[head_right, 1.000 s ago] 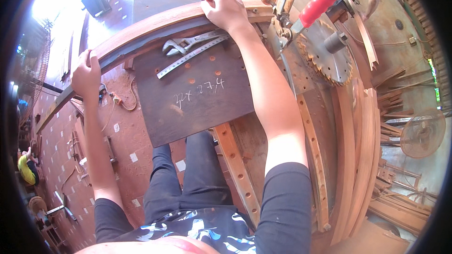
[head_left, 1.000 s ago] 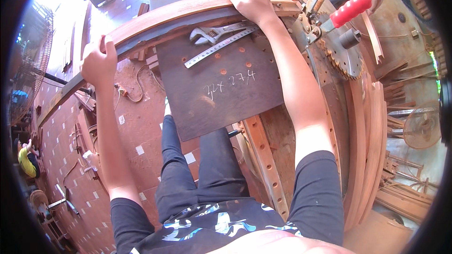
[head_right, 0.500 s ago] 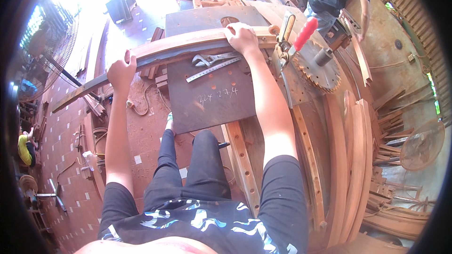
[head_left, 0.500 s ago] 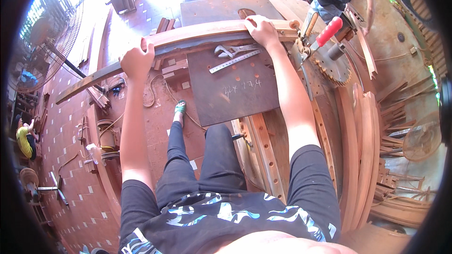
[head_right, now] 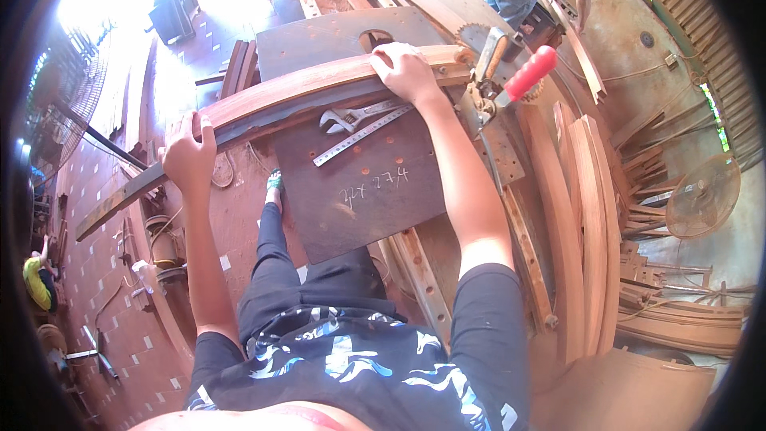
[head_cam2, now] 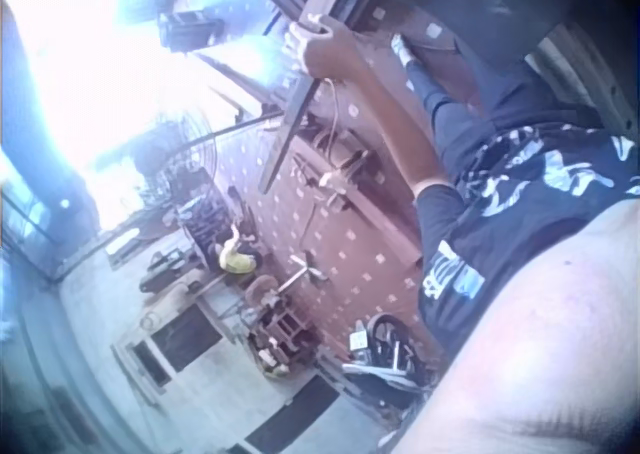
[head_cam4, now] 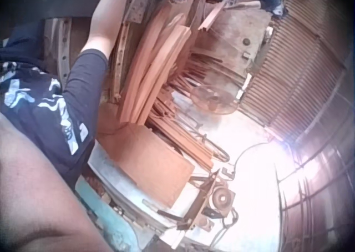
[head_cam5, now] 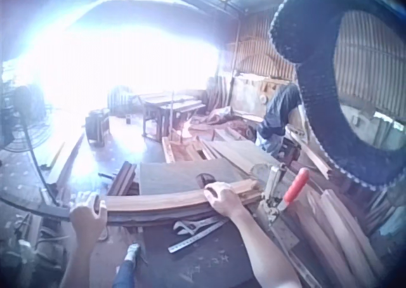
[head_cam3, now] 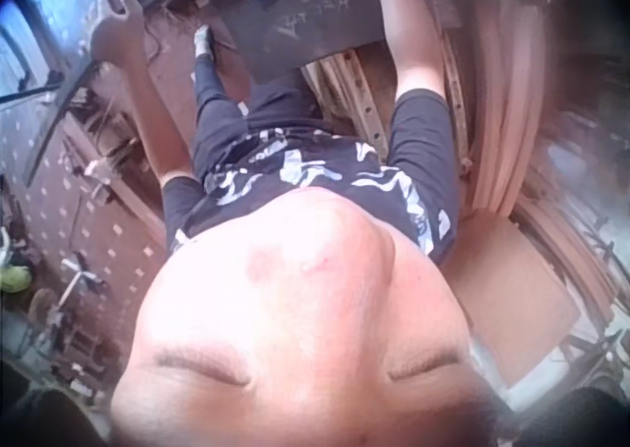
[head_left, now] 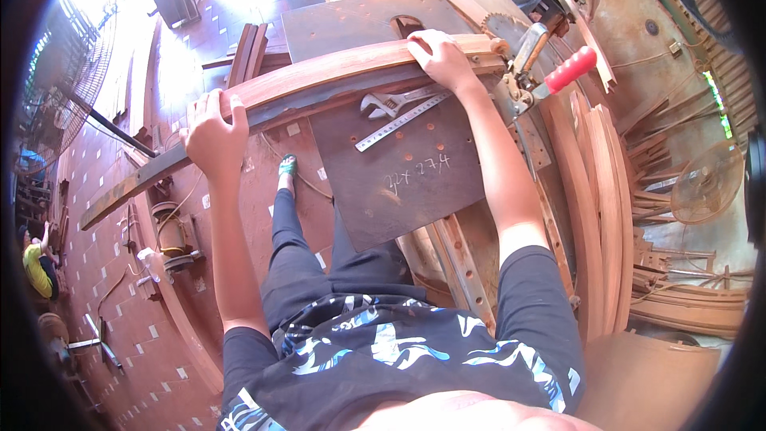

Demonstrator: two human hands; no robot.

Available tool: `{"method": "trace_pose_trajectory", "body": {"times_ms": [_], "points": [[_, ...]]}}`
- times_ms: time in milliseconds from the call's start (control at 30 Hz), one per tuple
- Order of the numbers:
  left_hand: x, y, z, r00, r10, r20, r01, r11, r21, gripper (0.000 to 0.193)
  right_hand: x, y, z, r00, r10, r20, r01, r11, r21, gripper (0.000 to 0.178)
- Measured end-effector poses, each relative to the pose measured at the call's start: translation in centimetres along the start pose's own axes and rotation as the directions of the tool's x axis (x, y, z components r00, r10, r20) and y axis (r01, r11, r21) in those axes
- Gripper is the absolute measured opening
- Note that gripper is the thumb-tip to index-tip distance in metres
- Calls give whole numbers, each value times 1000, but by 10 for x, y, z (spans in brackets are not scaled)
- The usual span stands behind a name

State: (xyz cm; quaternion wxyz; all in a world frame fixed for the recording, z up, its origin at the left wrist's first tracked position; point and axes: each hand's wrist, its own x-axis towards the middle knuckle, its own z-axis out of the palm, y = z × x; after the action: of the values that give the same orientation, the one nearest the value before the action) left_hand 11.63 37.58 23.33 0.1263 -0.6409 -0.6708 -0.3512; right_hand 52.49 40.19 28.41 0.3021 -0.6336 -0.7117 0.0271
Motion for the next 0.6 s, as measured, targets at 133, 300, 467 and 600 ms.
{"method": "trace_pose_trajectory", "body": {"times_ms": [133, 300, 467, 600], "points": [[2, -7, 2, 999, 41, -10, -41, 999, 7, 43, 0, -1, -1, 998, 28, 56, -28, 1000, -3, 38], [2, -8, 1, 999, 44, 25, -45, 998, 40, 44, 3, -4, 2, 998, 29, 50, -29, 1000, -7, 36], [2, -2, -6, 997, -11, 73, 9, 1000, 28, 44, 1, -5, 2, 999, 12, 52, -12, 1000, 1, 31], [1, 1, -10, 997, 19, 77, -22, 999, 38, 44, 0, -5, 0, 998, -3, 66, 3, 1000, -6, 29]]}}
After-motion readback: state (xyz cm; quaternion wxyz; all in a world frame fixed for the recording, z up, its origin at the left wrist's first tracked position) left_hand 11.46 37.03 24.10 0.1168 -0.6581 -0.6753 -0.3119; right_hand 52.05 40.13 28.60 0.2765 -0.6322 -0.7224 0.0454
